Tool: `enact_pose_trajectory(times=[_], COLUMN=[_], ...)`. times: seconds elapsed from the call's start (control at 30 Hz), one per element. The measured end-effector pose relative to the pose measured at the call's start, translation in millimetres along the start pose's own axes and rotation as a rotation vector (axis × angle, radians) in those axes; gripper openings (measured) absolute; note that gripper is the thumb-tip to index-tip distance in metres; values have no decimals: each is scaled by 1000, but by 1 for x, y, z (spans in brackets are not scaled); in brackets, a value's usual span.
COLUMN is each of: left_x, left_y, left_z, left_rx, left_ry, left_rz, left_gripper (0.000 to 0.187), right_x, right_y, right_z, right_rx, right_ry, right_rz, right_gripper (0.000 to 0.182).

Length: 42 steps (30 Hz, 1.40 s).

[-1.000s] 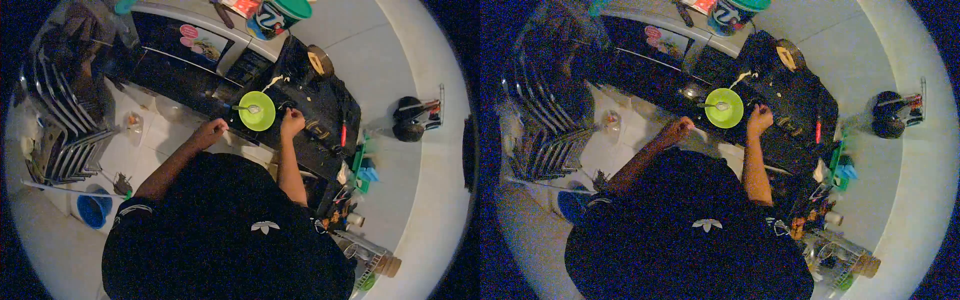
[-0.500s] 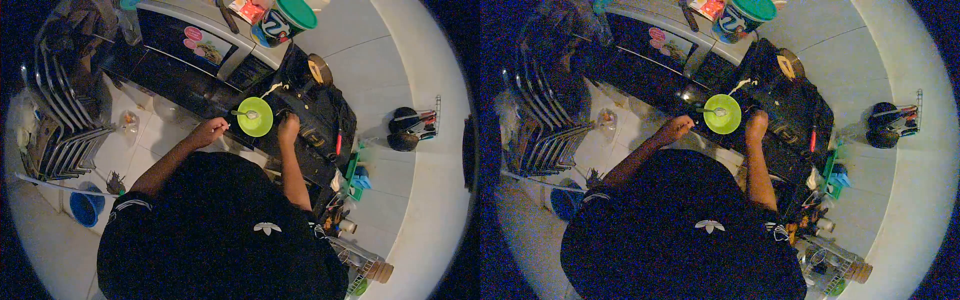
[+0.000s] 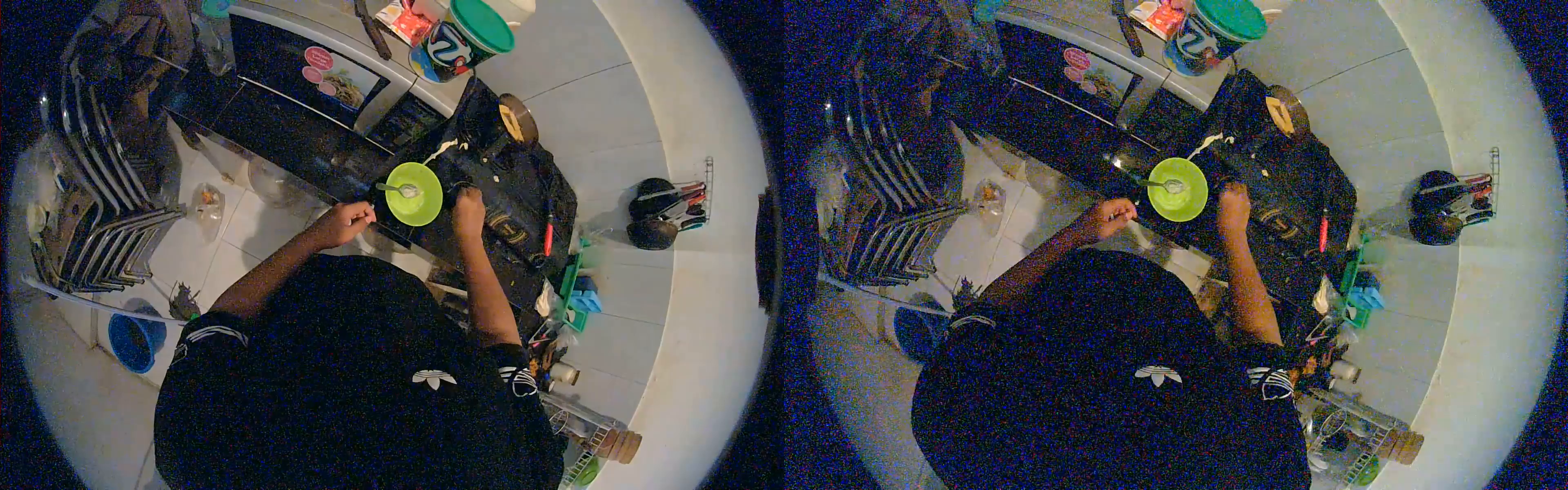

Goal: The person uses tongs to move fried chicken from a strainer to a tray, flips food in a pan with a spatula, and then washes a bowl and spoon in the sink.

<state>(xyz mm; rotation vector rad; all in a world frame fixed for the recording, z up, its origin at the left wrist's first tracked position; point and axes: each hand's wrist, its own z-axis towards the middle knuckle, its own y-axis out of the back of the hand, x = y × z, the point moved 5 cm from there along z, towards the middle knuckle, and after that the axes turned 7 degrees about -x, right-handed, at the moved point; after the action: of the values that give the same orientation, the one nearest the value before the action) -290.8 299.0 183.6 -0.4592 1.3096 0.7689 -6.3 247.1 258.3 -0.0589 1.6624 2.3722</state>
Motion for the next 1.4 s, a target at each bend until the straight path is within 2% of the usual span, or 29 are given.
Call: enact_pose_trajectory(times=[0.13, 0.27, 0.33, 0.43, 0.53, 0.77, 0.83, 1.03, 1.1, 1.33, 1.4], left_x=[-10, -12, -9, -13, -3, -10, -12, -3, -1, -15, -16], left_y=[1, 3, 2, 2, 1, 0, 0, -6, -8, -8, -10], left_z=[-2, -8, -10, -11, -14, -13, -12, -12, -12, -7, -6], left_rx=[-29, -11, 21, -16, -11, -37, -50, 6, 28, 30, 72], left_ry=[-23, 7, 27, -12, 36, 46, 21, 39, 119, 35, 104], left_rz=[-18, -11, -13, -23, -7, 3, -8, 39, -11, 58, 44], left_gripper=[11, 11, 11, 10, 10, 10, 9, 10, 11, 12, 12], right_x=[-1, -2, -2, -5, -14, -14, -12, -16, -15, -16, -16], right_y=[-4, 5, 13, 14, 4, 3, 7, 1, 1, 1, 1], right_z=[-2, -6, -5, -9, -10, -13, -12, -15, -16, -14, -14], right_rx=[15, 2, -110, -153, -79, -96, -103, -212, -239, -280, -320], right_ry=[59, 21, -43, -56, -161, -116, -162, -222, -225, -275, -289], right_rz=[-53, -11, 14, 61, 106, 105, 189, 197, 200, 224, 265], right_gripper=[15, 18, 16, 16, 16, 20, 14, 18, 18, 18, 17])
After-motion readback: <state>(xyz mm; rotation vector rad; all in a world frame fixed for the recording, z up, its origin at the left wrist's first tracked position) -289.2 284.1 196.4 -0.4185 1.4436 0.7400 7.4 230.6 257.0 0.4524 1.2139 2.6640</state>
